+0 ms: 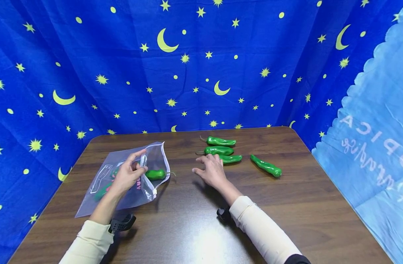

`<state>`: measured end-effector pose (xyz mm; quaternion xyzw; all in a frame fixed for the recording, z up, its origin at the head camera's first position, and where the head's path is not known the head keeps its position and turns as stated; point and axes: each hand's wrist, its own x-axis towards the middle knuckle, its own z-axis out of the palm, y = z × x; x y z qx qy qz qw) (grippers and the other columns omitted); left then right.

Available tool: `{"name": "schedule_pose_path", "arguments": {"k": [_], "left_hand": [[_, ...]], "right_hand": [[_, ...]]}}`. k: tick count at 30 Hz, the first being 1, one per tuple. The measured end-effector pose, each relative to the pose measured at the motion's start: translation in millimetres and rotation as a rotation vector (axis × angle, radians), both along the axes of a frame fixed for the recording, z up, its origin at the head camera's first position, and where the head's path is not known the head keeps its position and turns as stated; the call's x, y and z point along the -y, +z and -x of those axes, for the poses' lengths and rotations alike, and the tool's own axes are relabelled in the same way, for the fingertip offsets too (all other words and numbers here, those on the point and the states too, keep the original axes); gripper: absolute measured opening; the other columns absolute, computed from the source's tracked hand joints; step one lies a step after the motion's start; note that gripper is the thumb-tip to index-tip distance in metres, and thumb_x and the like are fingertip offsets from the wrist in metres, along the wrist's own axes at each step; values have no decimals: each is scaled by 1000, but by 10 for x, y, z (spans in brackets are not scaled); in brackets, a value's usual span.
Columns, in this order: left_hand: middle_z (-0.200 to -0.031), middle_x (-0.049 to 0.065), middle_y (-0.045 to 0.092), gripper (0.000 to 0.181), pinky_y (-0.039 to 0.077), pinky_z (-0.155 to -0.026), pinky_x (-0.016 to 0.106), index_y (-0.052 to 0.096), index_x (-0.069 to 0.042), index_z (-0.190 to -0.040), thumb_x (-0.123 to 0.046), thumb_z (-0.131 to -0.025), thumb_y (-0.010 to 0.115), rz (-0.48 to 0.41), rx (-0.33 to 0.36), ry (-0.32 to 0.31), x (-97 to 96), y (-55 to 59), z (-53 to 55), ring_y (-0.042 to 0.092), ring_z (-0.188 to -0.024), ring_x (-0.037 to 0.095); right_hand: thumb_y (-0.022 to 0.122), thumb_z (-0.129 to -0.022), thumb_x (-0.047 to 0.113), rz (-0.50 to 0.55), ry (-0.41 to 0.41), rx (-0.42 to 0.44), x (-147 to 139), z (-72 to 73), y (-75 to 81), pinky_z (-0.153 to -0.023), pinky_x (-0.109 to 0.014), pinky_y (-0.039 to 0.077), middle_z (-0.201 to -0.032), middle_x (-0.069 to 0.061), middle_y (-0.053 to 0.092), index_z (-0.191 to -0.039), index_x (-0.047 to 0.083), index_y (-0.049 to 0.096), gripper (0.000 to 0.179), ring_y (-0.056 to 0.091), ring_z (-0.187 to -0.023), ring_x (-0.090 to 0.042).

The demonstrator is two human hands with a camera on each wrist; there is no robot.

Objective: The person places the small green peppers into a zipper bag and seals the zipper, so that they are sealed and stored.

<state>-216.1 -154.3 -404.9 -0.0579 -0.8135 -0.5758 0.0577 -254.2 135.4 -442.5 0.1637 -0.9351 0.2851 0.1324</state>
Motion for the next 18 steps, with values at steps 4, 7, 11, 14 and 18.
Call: {"name": "schedule_pose_path", "arguments": {"k": [4, 7, 11, 14, 18], "left_hand": [[-83, 4, 42, 62, 38, -41, 19, 44, -15, -140, 2, -82, 59, -3, 0, 5, 6, 2, -3, 41, -56, 5], [-85, 4, 42, 62, 38, -42, 19, 44, -15, -140, 2, -82, 60, 1, -2, 7, 9, 5, -1, 41, -57, 5], [-85, 5, 41, 62, 36, -43, 18, 44, -14, -140, 2, -82, 59, 7, 2, 7, 9, 9, -1, 41, -57, 4], [-84, 4, 41, 62, 36, -43, 17, 44, -14, -140, 3, -82, 59, 6, 7, 5, 12, 2, 1, 40, -57, 4], [-81, 3, 42, 62, 37, -42, 18, 44, -15, -140, 3, -83, 59, 3, 14, 6, 19, -9, 1, 41, -56, 4]], "right_hand": [[74, -78, 36, -1, -44, 17, -174, 47, -3, -80, -39, 35, -106, -8, 64, -111, 15, 67, 39, 48, -98, -28], [73, -79, 36, 8, -83, 39, -305, 79, -11, -83, -43, 36, -110, -10, 64, -111, 14, 67, 39, 48, -103, -31], [72, -80, 37, 17, -121, 74, -457, 113, -9, -89, -51, 35, -114, -12, 62, -113, 13, 67, 41, 46, -108, -34], [72, -80, 37, 5, -146, 88, -555, 147, -12, -88, -51, 35, -115, -13, 61, -114, 13, 66, 42, 45, -108, -35], [70, -81, 38, -28, -180, 101, -669, 196, -27, -85, -49, 34, -119, -15, 59, -115, 13, 65, 43, 44, -110, -36]]}}
